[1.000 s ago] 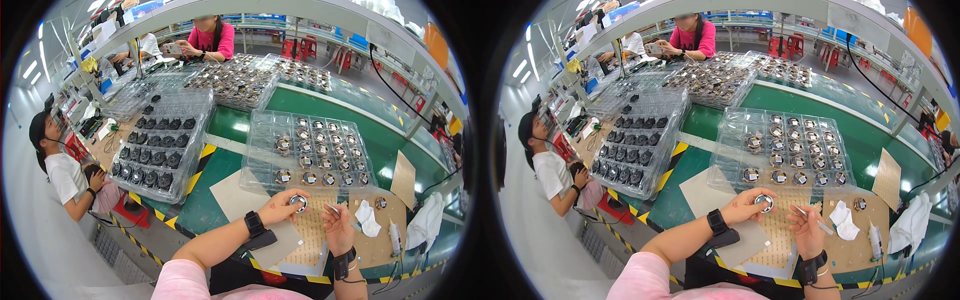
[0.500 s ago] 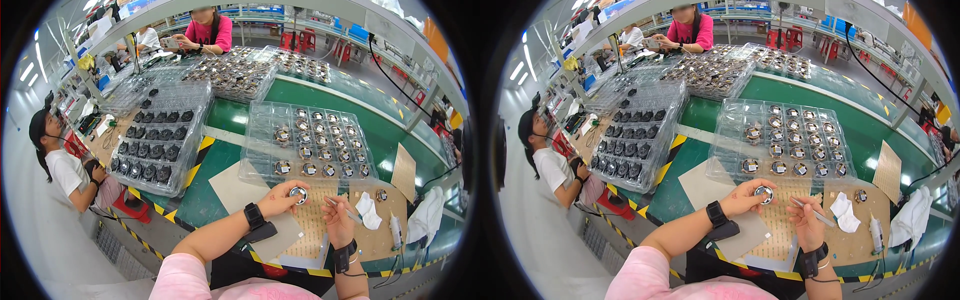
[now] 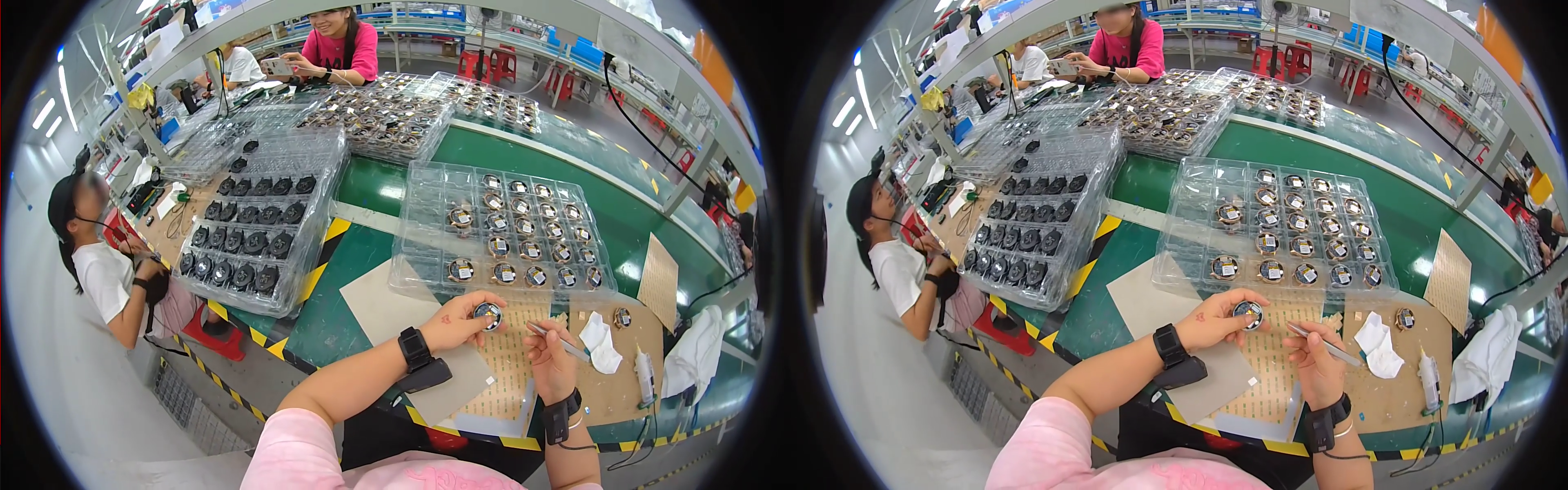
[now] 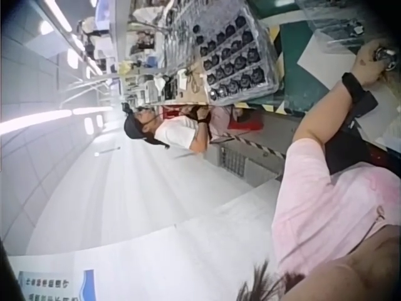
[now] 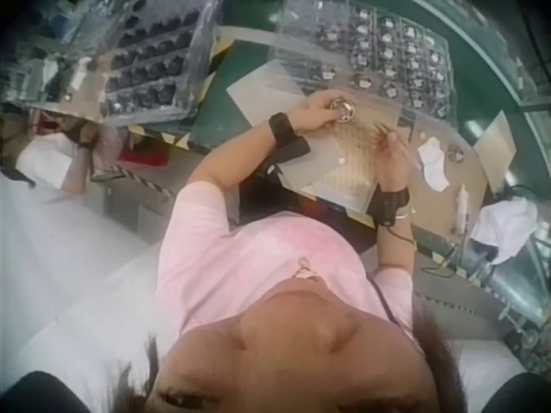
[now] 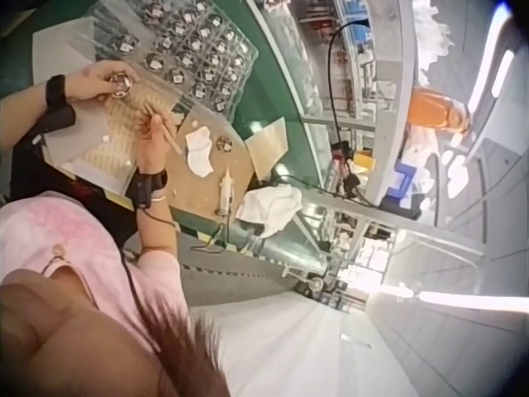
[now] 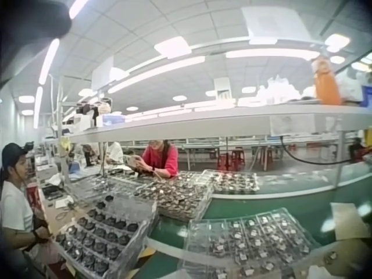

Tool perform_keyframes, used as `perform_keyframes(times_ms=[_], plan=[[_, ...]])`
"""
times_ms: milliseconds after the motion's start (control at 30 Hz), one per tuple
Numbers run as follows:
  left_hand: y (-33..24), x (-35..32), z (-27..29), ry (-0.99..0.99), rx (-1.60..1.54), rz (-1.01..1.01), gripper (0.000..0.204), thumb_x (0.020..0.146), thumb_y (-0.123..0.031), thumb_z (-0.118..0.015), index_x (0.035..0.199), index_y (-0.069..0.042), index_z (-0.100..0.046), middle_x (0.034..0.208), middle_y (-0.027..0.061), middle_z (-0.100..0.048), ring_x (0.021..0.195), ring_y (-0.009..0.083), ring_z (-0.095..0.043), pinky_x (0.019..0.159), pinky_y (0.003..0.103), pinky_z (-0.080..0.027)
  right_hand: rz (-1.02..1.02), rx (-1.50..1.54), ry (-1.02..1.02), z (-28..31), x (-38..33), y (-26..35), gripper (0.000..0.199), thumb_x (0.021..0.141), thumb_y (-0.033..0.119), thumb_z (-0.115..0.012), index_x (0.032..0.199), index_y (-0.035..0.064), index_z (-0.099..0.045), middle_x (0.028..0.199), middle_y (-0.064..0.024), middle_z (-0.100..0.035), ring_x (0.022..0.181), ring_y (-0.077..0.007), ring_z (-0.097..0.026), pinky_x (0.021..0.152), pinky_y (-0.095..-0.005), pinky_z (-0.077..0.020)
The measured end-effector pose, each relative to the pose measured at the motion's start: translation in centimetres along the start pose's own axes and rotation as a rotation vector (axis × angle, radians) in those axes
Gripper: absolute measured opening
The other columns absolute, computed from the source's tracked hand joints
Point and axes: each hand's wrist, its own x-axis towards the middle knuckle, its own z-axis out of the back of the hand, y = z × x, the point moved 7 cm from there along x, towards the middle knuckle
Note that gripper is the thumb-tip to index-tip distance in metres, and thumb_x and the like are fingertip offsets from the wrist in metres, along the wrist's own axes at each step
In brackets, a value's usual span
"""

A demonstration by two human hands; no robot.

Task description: The person uses tweezers to peel a small adhesive strip from a sheet and applies it to the internal battery of a watch. After pressing the strip down, the person returns the watch to the tray and repeats the process with another watch.

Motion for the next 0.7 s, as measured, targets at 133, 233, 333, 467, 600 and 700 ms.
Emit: perform_keyframes(times_ms=[133,233,333,467,600,700], plan=[[-0.2,0.3,0.1,-0.016,0.009,-0.019,0.031,0.092,-0.010,-0.051,0.123,-0.011,-0.047,0.102,0.0081,-0.067,0.060,0.0034,-0.056,0.054,0.016,-0.043,-0.007,0.012,-0.003,0.1,-0.1,0.0,0.025,0.093,0.020,-0.054,0.111,0.0022,-0.057,0.106,-0.0138,-0.064,0.084,-0.0163,-0.065,0.062,-0.0216,-0.0509],[-0.8,0.6,0.0,-0.030,0.023,-0.074,0.031,0.092,-0.009,-0.050,0.123,-0.011,-0.047,0.103,0.0075,-0.066,0.061,0.0036,-0.056,0.055,0.017,-0.044,-0.003,0.022,0.002,0.2,0.1,0.0,0.026,0.093,0.020,-0.054,0.112,0.0022,-0.056,0.107,-0.0136,-0.064,0.084,-0.0160,-0.065,0.063,-0.0214,-0.0506],[-1.6,0.7,0.6,-0.126,0.011,-0.164,0.031,0.092,-0.009,-0.050,0.123,-0.010,-0.047,0.104,0.0068,-0.066,0.062,0.0043,-0.056,0.056,0.019,-0.045,-0.004,0.095,-0.003,0.2,0.2,-0.1,0.026,0.091,0.015,-0.056,0.113,0.0008,-0.055,0.110,-0.0158,-0.062,0.085,-0.0184,-0.065,0.064,-0.0225,-0.0518],[-1.3,0.4,0.6,-0.159,-0.042,-0.154,0.031,0.092,-0.009,-0.050,0.123,-0.010,-0.046,0.105,0.0067,-0.065,0.064,0.0049,-0.056,0.057,0.020,-0.046,-0.034,0.126,0.008,0.1,0.1,-0.6,0.027,0.090,0.014,-0.058,0.113,0.0003,-0.055,0.110,-0.0159,-0.062,0.085,-0.0185,-0.065,0.064,-0.0229,-0.0516],[-1.4,0.8,0.7,-0.141,-0.007,-0.162,0.032,0.092,-0.009,-0.050,0.124,-0.011,-0.045,0.105,0.0071,-0.065,0.064,0.0053,-0.056,0.058,0.020,-0.046,-0.059,0.063,0.043,-0.5,0.1,-0.4,0.028,0.091,0.018,-0.057,0.114,0.0016,-0.054,0.110,-0.0124,-0.062,0.085,-0.0165,-0.064,0.063,-0.0223,-0.0492],[-0.9,0.6,0.7,-0.149,-0.034,-0.140,0.031,0.093,-0.009,-0.050,0.123,-0.010,-0.045,0.106,0.0075,-0.065,0.063,0.0050,-0.056,0.057,0.020,-0.046,-0.068,0.063,0.054,-0.3,-0.1,-0.8,0.028,0.091,0.018,-0.058,0.113,0.0011,-0.055,0.109,-0.0124,-0.062,0.083,-0.0164,-0.064,0.063,-0.0226,-0.0489]])
